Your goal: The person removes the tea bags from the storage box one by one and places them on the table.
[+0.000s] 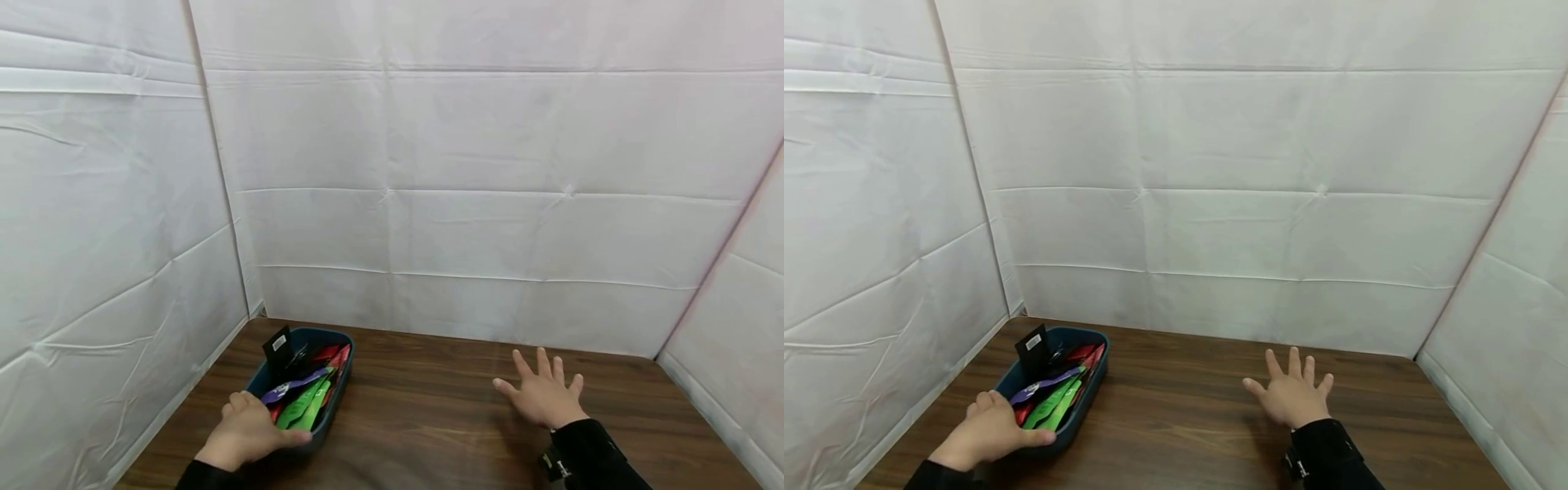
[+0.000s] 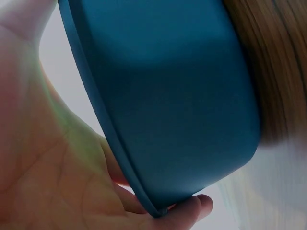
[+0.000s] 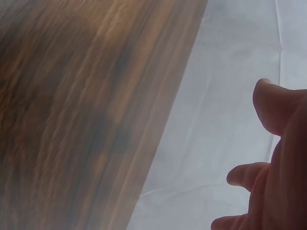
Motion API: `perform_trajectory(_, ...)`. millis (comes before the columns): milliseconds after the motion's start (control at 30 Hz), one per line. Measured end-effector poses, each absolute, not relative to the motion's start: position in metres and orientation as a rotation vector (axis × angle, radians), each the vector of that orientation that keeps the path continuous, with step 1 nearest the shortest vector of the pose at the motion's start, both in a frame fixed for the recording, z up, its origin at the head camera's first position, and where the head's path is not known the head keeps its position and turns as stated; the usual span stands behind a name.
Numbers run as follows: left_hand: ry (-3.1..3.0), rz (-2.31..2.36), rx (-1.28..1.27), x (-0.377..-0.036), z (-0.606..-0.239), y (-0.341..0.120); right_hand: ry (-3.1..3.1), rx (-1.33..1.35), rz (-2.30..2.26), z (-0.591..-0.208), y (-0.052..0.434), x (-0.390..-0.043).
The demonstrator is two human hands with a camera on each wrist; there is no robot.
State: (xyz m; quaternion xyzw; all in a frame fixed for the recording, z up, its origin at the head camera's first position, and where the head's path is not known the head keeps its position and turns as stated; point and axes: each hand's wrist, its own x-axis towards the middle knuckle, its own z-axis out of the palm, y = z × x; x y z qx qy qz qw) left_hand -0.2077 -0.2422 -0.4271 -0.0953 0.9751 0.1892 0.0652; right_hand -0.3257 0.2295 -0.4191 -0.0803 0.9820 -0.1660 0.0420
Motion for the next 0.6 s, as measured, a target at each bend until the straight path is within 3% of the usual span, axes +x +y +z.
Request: perform_trajectory(600,3.001,0.700,-0.384,-0.199,-0.428,-0.178,3.044,-0.566,-0.359,-0.404,0.139,-0.346)
